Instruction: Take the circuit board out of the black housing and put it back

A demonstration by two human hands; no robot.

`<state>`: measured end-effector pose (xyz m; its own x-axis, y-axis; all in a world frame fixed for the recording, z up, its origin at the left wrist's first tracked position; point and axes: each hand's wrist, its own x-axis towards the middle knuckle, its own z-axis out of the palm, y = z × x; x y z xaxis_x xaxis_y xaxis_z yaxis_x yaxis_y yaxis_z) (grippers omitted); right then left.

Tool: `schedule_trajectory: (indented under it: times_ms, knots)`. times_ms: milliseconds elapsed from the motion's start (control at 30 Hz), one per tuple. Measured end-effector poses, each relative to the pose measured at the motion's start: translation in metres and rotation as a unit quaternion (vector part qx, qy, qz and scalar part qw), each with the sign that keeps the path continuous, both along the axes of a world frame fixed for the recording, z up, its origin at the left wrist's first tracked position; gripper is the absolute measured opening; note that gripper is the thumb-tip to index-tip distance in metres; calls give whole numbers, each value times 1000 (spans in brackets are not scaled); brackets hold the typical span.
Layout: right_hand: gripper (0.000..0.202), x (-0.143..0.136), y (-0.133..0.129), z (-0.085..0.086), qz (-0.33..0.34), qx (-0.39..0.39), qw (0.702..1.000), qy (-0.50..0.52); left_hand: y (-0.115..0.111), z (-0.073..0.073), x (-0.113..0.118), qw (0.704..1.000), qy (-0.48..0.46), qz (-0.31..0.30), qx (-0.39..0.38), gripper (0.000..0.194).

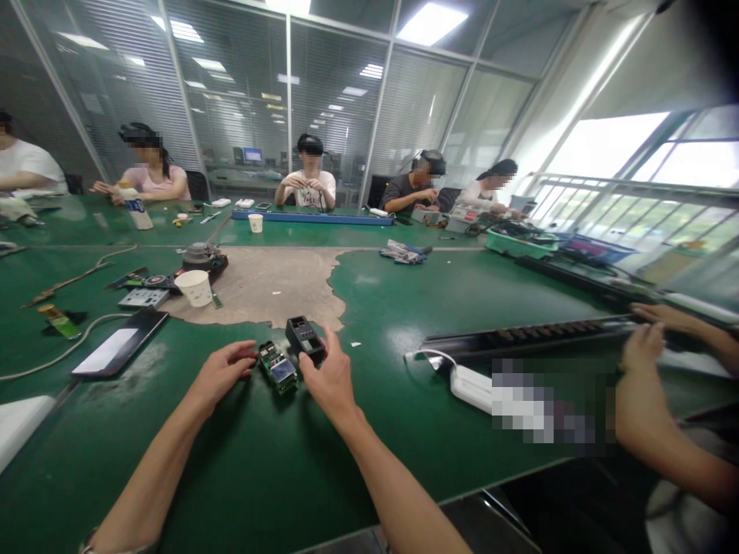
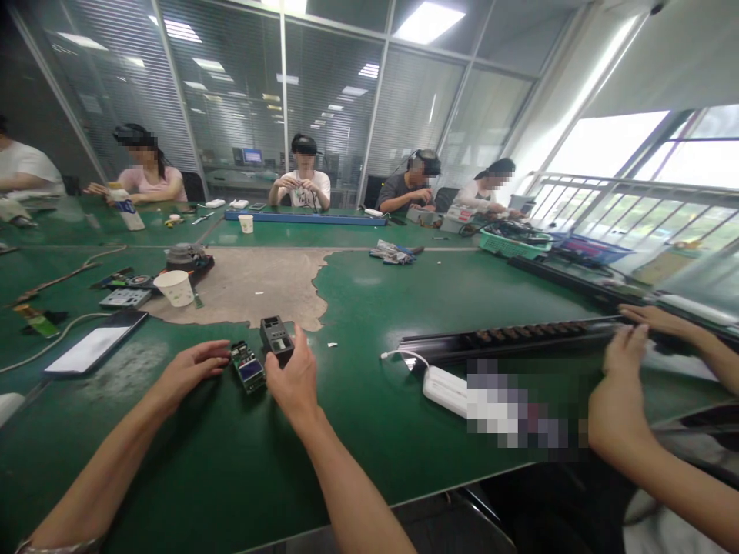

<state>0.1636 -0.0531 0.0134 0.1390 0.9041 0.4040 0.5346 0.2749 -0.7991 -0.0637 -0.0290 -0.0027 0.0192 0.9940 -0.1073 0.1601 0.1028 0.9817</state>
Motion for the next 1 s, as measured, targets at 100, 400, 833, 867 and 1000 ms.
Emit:
schedule_trajectory:
  times_ms: [100, 400, 833, 867, 1000]
  knots:
    - [68, 0, 2, -6, 8, -25, 1000, -10, -1, 2, 1, 1000, 1, 1, 4, 59]
    - [82, 9, 4, -8, 18, -66, 994, -80, -3, 4, 1, 1000, 1, -3, -3, 57]
    - [75, -13, -13, 9, 105, 33, 993, 40, -2, 4, 1, 1000, -7, -2, -1, 58]
    - [76, -15, -14, 7, 108, 36, 993, 21, -2, 4, 1, 1000, -5, -3, 1, 58]
    - [81, -23, -17, 2, 108, 40, 993, -26, -3, 6, 1, 1000, -4, -7, 5, 57]
